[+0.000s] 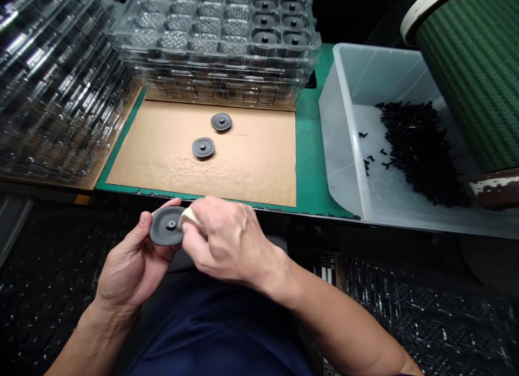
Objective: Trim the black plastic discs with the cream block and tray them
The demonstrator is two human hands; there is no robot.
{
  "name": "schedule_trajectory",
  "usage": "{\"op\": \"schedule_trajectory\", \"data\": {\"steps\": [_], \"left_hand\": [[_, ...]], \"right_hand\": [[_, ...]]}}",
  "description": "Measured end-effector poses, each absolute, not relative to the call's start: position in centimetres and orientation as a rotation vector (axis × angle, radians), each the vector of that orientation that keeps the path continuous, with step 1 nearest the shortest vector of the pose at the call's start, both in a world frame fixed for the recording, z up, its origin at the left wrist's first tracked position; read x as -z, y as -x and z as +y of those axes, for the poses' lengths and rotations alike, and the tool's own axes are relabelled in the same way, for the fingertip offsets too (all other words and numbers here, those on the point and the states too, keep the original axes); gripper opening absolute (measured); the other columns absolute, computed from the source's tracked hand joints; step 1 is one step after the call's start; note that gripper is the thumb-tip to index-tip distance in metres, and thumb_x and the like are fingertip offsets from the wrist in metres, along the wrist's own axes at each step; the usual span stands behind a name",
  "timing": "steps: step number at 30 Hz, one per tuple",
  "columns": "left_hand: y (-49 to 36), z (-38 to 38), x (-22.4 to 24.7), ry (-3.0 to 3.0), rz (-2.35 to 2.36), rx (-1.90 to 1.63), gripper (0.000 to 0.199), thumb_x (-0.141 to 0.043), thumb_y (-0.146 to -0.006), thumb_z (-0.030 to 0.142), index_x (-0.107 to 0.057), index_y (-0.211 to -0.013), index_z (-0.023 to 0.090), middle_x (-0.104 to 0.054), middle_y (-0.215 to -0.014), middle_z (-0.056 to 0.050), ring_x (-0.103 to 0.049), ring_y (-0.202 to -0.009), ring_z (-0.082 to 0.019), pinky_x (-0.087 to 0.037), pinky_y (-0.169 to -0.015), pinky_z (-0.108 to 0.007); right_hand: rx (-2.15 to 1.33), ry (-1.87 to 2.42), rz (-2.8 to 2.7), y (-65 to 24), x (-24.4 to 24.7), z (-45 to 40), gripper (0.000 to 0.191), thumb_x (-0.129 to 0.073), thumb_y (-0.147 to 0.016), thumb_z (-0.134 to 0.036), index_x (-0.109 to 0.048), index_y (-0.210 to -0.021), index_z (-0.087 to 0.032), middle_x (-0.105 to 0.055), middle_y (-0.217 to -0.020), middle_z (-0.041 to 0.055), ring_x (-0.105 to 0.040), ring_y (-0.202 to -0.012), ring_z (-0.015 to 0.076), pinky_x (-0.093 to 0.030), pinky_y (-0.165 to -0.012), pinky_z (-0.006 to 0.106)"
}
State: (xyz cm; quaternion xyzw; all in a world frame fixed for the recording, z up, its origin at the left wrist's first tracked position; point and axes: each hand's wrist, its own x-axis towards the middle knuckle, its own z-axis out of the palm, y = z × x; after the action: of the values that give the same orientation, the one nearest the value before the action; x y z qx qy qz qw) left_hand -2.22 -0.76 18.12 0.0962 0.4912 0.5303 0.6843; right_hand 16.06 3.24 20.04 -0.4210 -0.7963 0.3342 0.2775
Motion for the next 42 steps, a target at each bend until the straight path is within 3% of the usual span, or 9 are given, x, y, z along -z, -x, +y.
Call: {"op": "schedule_trajectory", "data": {"steps": [6,10,17,21,26,31,36,38,42], "left_hand": [[2.2,-0.8,-18.4,-0.251,1.093,-1.172,0.049,-0.088,-0.081,0.048,-0.081,-0.117,0.015,-0.081,-0.101,-0.008,-0.075,-0.080,-0.019,-0.067,-0.071,-0.026],[2.1,-0.8,-18.6,-0.238,1.125,-1.273,0.046,-0.088,-0.082,0.045,-0.081,-0.117,0.016,-0.081,-0.100,-0.006,-0.074,-0.083,-0.016,-0.065,-0.074,-0.020],[2.5,-0.8,-18.4,-0.329,1.083,-1.148,0.043,-0.083,-0.086,0.049,-0.082,-0.115,0.017,-0.080,-0.096,-0.008,-0.073,-0.075,-0.018,-0.066,-0.069,-0.025],[2.8,-0.8,-18.2,-0.408,0.995,-1.000,0.041,-0.078,-0.091,0.048,-0.082,-0.115,0.016,-0.080,-0.105,-0.013,-0.074,-0.076,-0.022,-0.067,-0.065,-0.029],[2.8,-0.6,-18.1,-0.370,1.055,-1.113,0.040,-0.082,-0.089,0.047,-0.082,-0.116,0.017,-0.080,-0.097,-0.010,-0.073,-0.075,-0.018,-0.066,-0.071,-0.025],[2.8,-0.5,-17.8,-0.431,0.962,-0.934,0.039,-0.078,-0.091,0.049,-0.083,-0.110,0.016,-0.079,-0.097,-0.013,-0.073,-0.079,-0.023,-0.066,-0.063,-0.031],[2.6,-0.2,-18.0,-0.379,1.039,-1.176,0.035,-0.079,-0.092,0.041,-0.080,-0.121,0.021,-0.080,-0.110,-0.008,-0.075,-0.089,-0.017,-0.064,-0.082,-0.022],[2.8,-0.1,-17.8,-0.421,1.037,-1.078,0.037,-0.077,-0.093,0.044,-0.081,-0.119,0.018,-0.079,-0.105,-0.010,-0.072,-0.082,-0.018,-0.065,-0.075,-0.025],[3.2,-0.1,-17.0,-0.470,0.972,-0.823,0.040,-0.074,-0.093,0.051,-0.083,-0.096,0.012,-0.073,-0.083,-0.011,-0.066,-0.072,-0.020,-0.065,-0.056,-0.032]], "right_hand": [[-0.914,1.121,-2.052,-16.0,-19.9,3.2,0.023,-0.051,-0.097,-0.022,-0.042,-0.076,-0.021,-0.048,-0.074,-0.0013,-0.040,-0.066,0.0129,-0.030,-0.065,0.031],[-1.056,1.066,-2.039,-15.9,-19.7,2.9,0.025,-0.053,-0.095,-0.021,-0.040,-0.074,-0.021,-0.047,-0.071,-0.0025,-0.038,-0.063,0.0122,-0.030,-0.062,0.030],[-0.847,1.078,-2.132,-16.5,-19.6,3.3,0.020,-0.051,-0.100,-0.019,-0.054,-0.079,-0.019,-0.054,-0.078,0.0003,-0.045,-0.068,0.0140,-0.034,-0.065,0.031],[-0.720,1.065,-2.190,-16.6,-19.4,3.2,0.017,-0.051,-0.103,-0.023,-0.064,-0.094,-0.018,-0.060,-0.087,0.0039,-0.051,-0.075,0.0167,-0.039,-0.071,0.031],[-0.861,1.153,-2.088,-16.6,-19.1,2.2,0.021,-0.050,-0.101,-0.022,-0.054,-0.080,-0.020,-0.055,-0.077,0.0011,-0.046,-0.066,0.0150,-0.037,-0.065,0.031],[-0.667,1.023,-2.242,-16.6,-19.3,2.8,0.018,-0.051,-0.105,-0.023,-0.068,-0.107,-0.017,-0.066,-0.097,0.0072,-0.057,-0.085,0.0208,-0.041,-0.077,0.035],[-0.899,1.185,-1.982,-16.1,-18.7,2.1,0.019,-0.051,-0.101,-0.022,-0.058,-0.084,-0.019,-0.055,-0.076,0.0010,-0.047,-0.065,0.0153,-0.037,-0.063,0.032],[-0.877,1.183,-2.019,-16.2,-18.4,2.0,0.019,-0.051,-0.102,-0.022,-0.059,-0.085,-0.019,-0.058,-0.080,0.0023,-0.049,-0.068,0.0159,-0.038,-0.064,0.032],[-0.597,1.007,-2.255,-16.6,-18.1,2.6,0.022,-0.048,-0.107,-0.023,-0.069,-0.111,-0.017,-0.068,-0.097,0.0086,-0.056,-0.083,0.0213,-0.039,-0.075,0.037]]}}
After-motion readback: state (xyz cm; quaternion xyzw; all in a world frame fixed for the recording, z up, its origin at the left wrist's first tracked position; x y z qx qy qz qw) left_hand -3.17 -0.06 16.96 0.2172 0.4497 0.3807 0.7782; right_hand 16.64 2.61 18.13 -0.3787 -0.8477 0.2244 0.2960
